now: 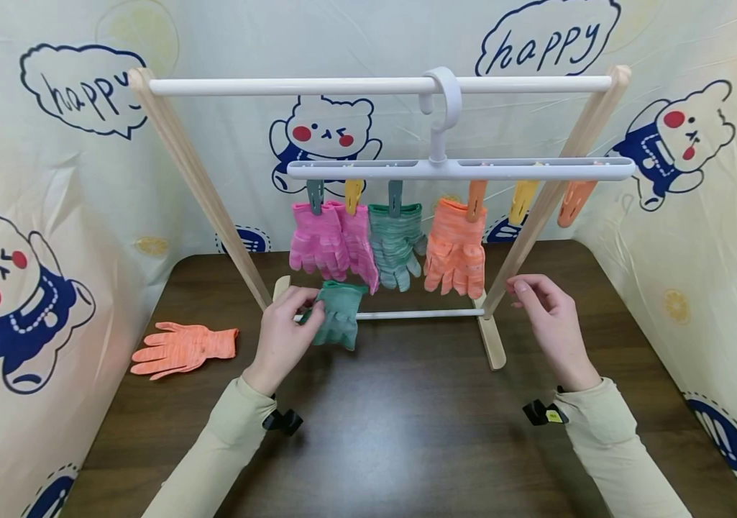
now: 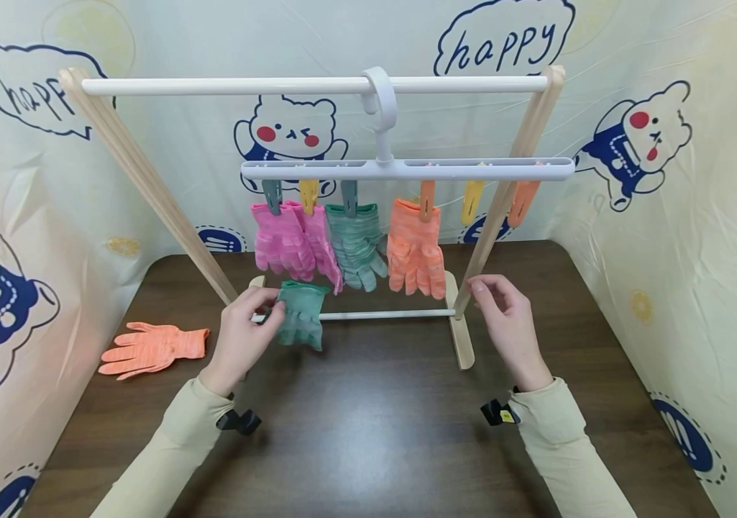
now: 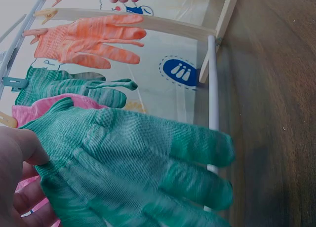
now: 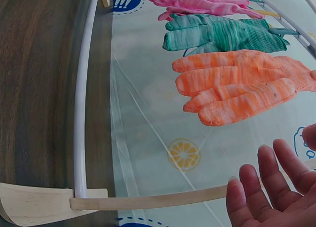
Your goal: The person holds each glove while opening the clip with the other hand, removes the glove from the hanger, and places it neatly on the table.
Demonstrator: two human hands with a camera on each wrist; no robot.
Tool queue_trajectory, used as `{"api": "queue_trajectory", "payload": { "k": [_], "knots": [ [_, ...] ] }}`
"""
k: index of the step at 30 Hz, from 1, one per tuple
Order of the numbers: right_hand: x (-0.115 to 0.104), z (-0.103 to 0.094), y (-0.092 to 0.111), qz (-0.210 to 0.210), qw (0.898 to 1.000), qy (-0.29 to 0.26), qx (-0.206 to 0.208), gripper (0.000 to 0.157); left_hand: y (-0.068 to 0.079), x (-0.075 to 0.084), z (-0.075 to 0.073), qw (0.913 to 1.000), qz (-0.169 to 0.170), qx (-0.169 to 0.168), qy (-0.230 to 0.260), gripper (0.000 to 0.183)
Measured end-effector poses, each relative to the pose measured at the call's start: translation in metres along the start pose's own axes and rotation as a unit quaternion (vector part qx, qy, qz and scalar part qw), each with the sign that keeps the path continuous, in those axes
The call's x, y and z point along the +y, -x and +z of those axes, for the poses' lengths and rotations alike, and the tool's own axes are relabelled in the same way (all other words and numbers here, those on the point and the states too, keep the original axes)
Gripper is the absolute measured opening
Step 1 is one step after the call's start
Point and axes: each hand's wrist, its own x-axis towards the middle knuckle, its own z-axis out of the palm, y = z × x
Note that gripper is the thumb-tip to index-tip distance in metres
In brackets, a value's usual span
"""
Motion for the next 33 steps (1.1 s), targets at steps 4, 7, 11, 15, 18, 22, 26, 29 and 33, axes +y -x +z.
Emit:
{"api": "queue_trajectory", "payload": {
  "k": [4, 7, 11, 15, 18, 22, 26, 29, 33],
  "knots": [
    [0.001, 0.000, 0.000, 0.001, 1.000, -0.002, 0.001, 0.035, 0.000, 0.001, -0.001, 1.0000, 0.003, -0.001, 0.007, 0.013],
    [0.001, -0.001, 0.001, 0.002, 1.000, -0.001, 0.001, 0.035, -0.001, 0.000, 0.000, 1.0000, 0.003, -0.004, 0.004, 0.014],
    [0.002, -0.001, 0.001, 0.005, 1.000, 0.002, 0.001, 0.036, -0.001, 0.000, 0.001, 0.9999, 0.002, -0.013, -0.003, 0.014],
    [0.002, -0.001, 0.001, 0.008, 1.000, 0.002, 0.001, 0.037, -0.001, -0.001, 0.002, 0.9994, 0.017, -0.025, -0.017, 0.015],
    [0.003, -0.001, 0.002, 0.009, 1.000, -0.002, 0.004, 0.037, -0.002, -0.003, 0.003, 0.9975, 0.043, -0.045, -0.035, 0.015],
    [0.005, -0.001, 0.002, 0.005, 1.000, -0.009, 0.004, 0.036, -0.003, -0.004, 0.005, 0.9928, 0.065, -0.089, -0.047, 0.016],
    [0.006, 0.000, 0.002, 0.000, 1.000, -0.009, 0.003, 0.035, -0.004, -0.005, 0.005, 0.9855, 0.064, -0.150, -0.048, 0.017],
    [0.007, 0.000, 0.003, -0.002, 1.000, -0.008, 0.004, 0.034, -0.005, -0.005, 0.007, 0.9779, 0.066, -0.193, -0.048, 0.018],
    [0.007, -0.001, 0.003, -0.001, 1.000, -0.011, 0.008, 0.033, -0.007, -0.006, 0.012, 0.9701, 0.079, -0.223, -0.056, 0.019]
  ]
}}
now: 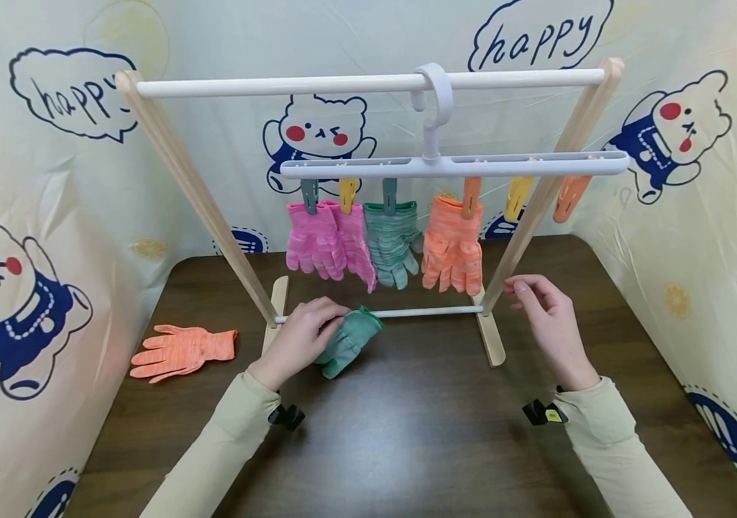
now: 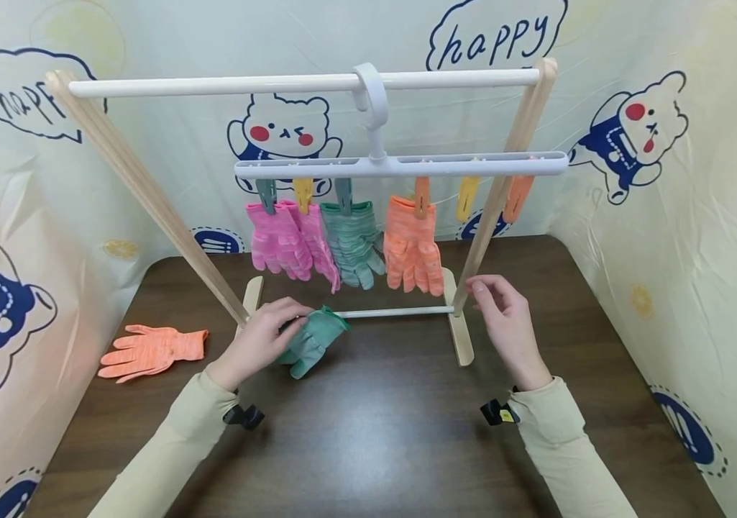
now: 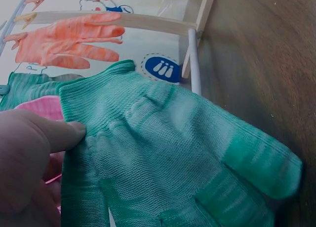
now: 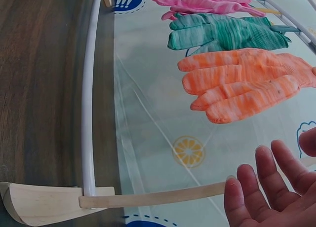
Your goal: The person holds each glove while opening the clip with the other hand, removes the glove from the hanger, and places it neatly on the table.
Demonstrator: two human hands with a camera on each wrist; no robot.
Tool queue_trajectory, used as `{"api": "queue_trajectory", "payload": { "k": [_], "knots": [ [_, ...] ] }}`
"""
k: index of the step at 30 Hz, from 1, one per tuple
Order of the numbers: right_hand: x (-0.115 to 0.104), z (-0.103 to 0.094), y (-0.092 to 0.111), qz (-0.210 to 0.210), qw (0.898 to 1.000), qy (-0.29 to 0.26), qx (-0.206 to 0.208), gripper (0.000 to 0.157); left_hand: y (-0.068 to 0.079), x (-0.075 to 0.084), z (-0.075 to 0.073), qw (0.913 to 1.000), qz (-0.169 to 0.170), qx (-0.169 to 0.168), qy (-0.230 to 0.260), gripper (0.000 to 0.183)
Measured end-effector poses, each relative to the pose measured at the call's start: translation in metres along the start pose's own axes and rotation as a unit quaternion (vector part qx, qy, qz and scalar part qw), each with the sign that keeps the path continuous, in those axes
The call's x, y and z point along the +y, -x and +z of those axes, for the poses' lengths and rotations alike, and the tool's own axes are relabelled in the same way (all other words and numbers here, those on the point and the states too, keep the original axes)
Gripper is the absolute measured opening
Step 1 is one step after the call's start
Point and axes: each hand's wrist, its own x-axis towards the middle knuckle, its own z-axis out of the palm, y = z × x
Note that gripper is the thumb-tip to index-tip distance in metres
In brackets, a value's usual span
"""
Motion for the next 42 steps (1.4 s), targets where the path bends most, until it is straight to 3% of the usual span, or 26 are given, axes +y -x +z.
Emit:
{"api": "queue_trajectory", "payload": {
  "k": [10, 16, 24, 28, 33, 36, 42],
  "knots": [
    [0.000, 0.000, 0.000, -0.001, 1.000, -0.005, -0.006, 0.035, -0.007, -0.005, 0.021, 0.9958, 0.030, -0.008, -0.086, 0.021],
    [0.001, 0.001, 0.001, 0.007, 1.000, -0.006, -0.006, 0.035, -0.008, -0.006, 0.040, 0.9943, 0.035, -0.046, -0.089, 0.020],
    [0.002, 0.001, 0.002, 0.012, 1.000, -0.006, -0.015, 0.035, -0.005, -0.007, 0.065, 0.9841, 0.051, -0.063, -0.158, 0.022],
    [0.002, 0.001, 0.002, 0.014, 1.000, -0.006, -0.013, 0.036, -0.003, -0.006, 0.068, 0.9840, 0.046, -0.069, -0.158, 0.025],
    [0.004, 0.000, 0.002, 0.012, 1.000, -0.005, -0.013, 0.036, -0.001, -0.005, 0.066, 0.9838, 0.034, -0.072, -0.160, 0.011],
    [0.004, 0.001, 0.003, 0.011, 1.000, -0.008, -0.014, 0.035, 0.000, -0.003, 0.064, 0.9789, 0.030, -0.099, -0.176, 0.008],
    [0.005, 0.003, 0.002, 0.008, 1.000, -0.014, -0.015, 0.036, 0.002, 0.000, 0.060, 0.9699, 0.009, -0.167, -0.176, 0.019]
  ]
}}
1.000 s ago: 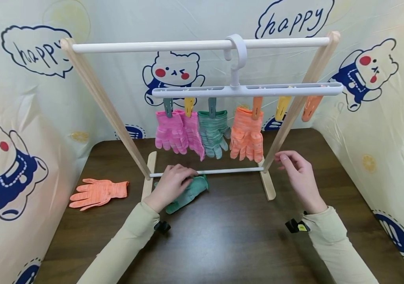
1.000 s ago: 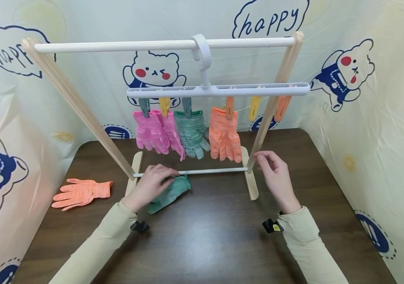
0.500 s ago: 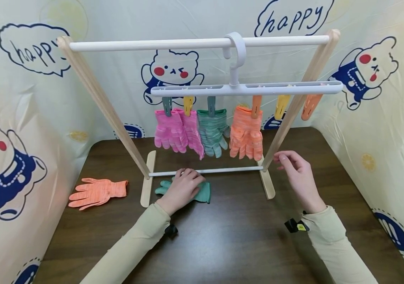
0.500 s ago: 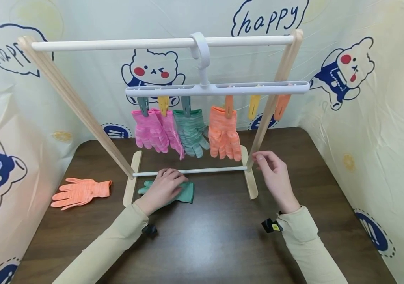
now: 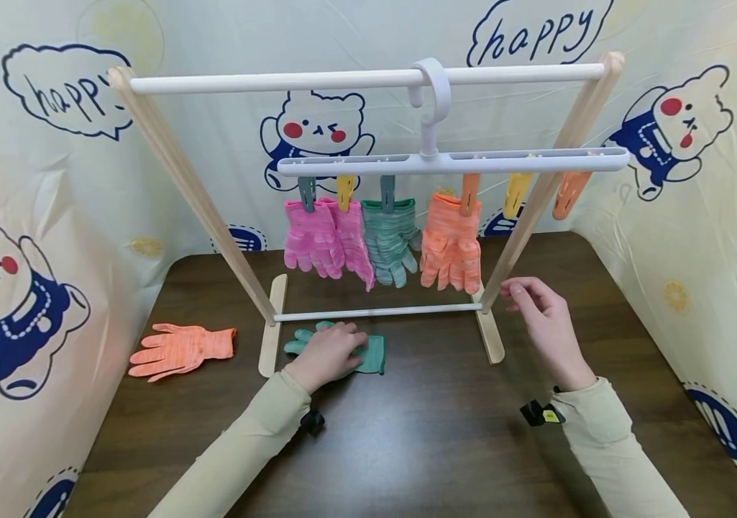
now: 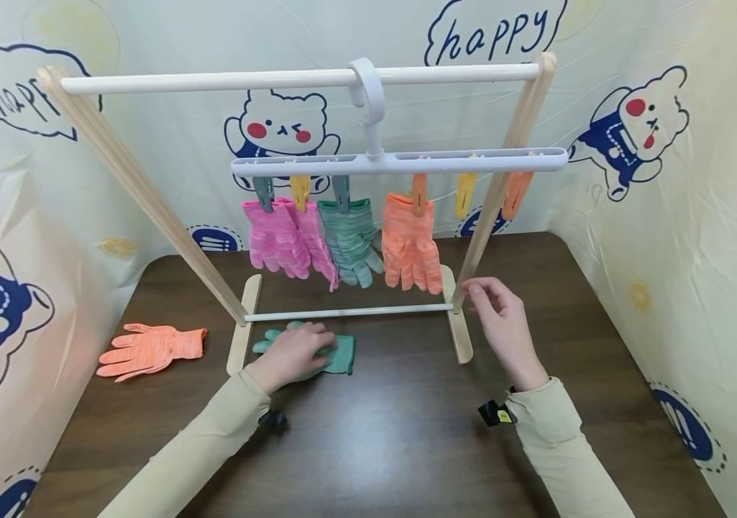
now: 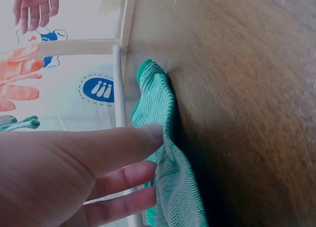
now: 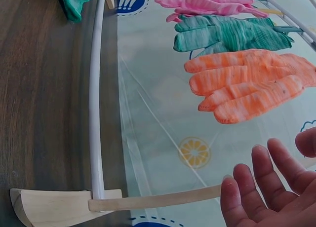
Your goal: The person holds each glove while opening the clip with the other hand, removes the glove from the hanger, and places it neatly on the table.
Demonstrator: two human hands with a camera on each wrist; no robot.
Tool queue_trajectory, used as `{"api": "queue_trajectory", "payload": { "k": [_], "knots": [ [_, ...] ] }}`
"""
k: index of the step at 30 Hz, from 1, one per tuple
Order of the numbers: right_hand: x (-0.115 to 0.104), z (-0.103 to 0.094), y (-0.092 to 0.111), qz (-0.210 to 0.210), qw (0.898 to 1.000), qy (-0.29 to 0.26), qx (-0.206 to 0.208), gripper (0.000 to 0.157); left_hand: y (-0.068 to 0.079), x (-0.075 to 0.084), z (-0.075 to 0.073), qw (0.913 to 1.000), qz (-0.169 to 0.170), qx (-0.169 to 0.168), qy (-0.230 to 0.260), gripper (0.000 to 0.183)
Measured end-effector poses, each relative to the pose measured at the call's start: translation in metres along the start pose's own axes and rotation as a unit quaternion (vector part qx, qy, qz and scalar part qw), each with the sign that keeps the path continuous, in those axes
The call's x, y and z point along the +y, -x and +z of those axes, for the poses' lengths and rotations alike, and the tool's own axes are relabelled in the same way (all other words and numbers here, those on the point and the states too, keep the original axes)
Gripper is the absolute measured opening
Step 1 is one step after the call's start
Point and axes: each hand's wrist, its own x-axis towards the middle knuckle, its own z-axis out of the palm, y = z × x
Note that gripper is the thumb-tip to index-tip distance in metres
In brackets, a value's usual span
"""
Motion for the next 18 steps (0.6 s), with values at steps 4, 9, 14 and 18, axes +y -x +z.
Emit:
{"api": "queue_trajectory", "payload": {
  "k": [4, 9, 14, 18],
  "knots": [
    [-0.0008, 0.0002, 0.0000, -0.001, 1.000, -0.002, 0.001, 0.037, -0.0003, -0.0003, 0.0005, 0.9999, -0.002, -0.006, 0.011, 0.020],
    [-0.0012, 0.0002, -0.0002, -0.001, 1.000, 0.001, -0.002, 0.036, -0.0001, -0.0011, 0.0026, 0.9997, -0.007, -0.001, 0.023, 0.020],
    [-0.0007, 0.0011, -0.0006, -0.001, 1.000, 0.002, -0.004, 0.034, -0.0003, -0.0012, 0.0044, 0.9998, -0.012, 0.000, 0.017, 0.021],
    [-0.0006, 0.0015, -0.0002, 0.000, 1.000, 0.009, -0.010, 0.034, -0.0005, 0.0006, 0.0029, 0.9998, -0.017, -0.005, 0.008, 0.021]
  ]
}}
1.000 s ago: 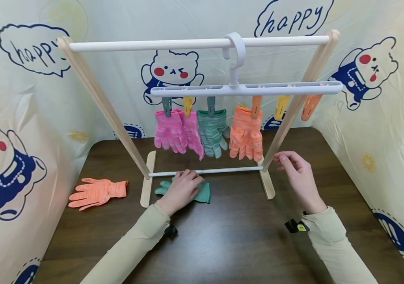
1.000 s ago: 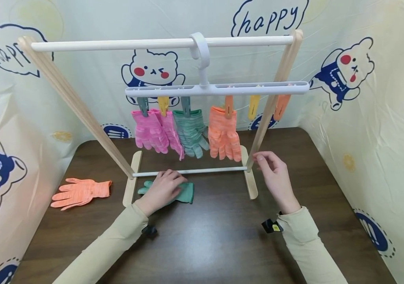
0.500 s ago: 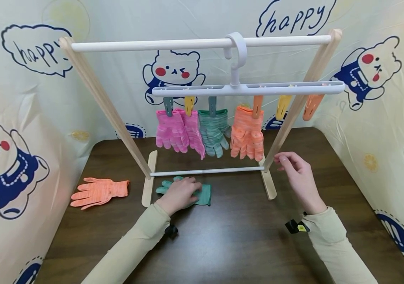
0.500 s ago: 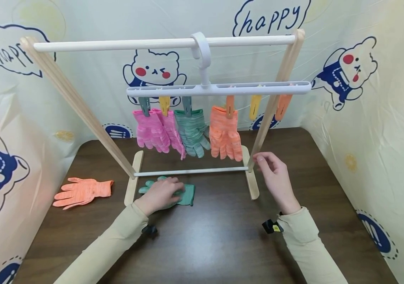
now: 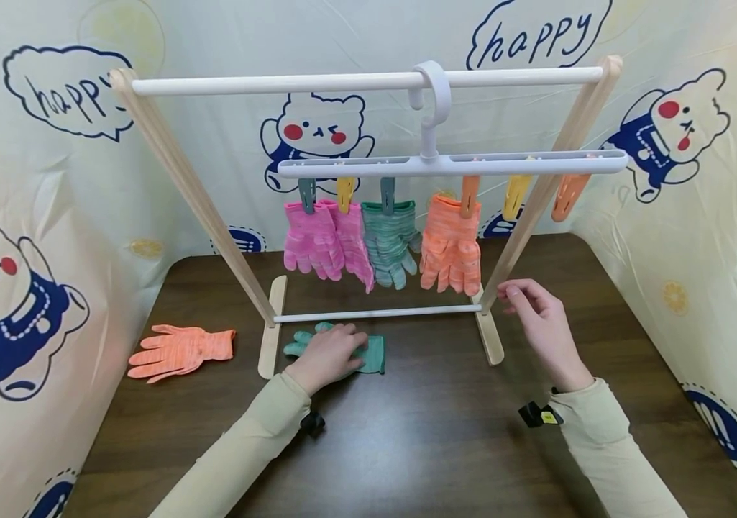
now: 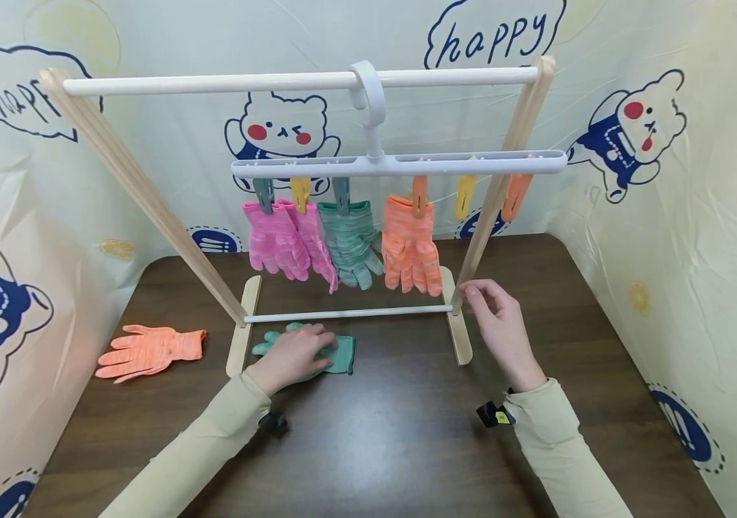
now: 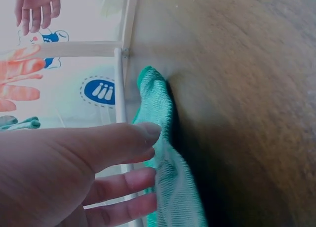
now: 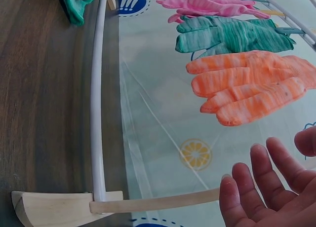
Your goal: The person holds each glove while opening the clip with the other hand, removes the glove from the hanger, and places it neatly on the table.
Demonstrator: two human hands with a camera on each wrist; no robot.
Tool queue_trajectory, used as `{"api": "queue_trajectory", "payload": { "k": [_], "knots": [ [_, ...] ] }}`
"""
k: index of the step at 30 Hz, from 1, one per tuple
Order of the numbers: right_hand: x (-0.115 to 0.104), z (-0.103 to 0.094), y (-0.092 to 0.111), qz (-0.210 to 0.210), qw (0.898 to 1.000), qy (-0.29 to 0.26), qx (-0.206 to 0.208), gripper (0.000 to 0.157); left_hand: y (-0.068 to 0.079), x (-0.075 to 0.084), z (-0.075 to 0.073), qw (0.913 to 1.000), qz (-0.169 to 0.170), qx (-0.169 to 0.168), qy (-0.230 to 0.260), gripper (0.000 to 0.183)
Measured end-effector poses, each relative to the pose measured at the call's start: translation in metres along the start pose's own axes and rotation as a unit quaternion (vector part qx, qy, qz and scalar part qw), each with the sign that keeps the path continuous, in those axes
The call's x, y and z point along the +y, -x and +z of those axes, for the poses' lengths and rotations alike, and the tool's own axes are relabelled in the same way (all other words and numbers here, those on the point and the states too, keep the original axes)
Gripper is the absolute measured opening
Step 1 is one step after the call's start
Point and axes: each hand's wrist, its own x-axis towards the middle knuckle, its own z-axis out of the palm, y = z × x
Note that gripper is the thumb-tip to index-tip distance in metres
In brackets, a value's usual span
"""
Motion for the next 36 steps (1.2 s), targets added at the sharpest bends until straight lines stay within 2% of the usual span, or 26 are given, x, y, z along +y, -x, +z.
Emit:
{"api": "queue_trajectory", "payload": {
  "k": [7, 15, 24, 29, 36],
  "knots": [
    [-0.003, 0.001, -0.002, 0.000, 1.000, 0.001, 0.001, 0.034, -0.003, 0.007, -0.010, 0.9997, 0.008, 0.014, 0.016, 0.019],
    [-0.013, 0.002, -0.006, -0.009, 1.000, -0.005, 0.000, 0.036, -0.009, 0.020, -0.027, 0.9944, 0.012, 0.063, 0.084, 0.011],
    [-0.025, 0.004, -0.012, -0.029, 0.999, -0.016, 0.006, 0.032, -0.019, 0.034, -0.046, 0.9873, 0.015, 0.122, 0.101, 0.011],
    [-0.035, 0.005, -0.014, -0.030, 0.999, -0.024, 0.008, 0.033, -0.025, 0.038, -0.052, 0.9793, 0.024, 0.160, 0.121, 0.012],
    [-0.048, 0.009, -0.022, -0.049, 0.998, -0.027, 0.017, 0.031, -0.033, 0.044, -0.061, 0.9635, 0.049, 0.220, 0.145, 0.012]
  ]
}}
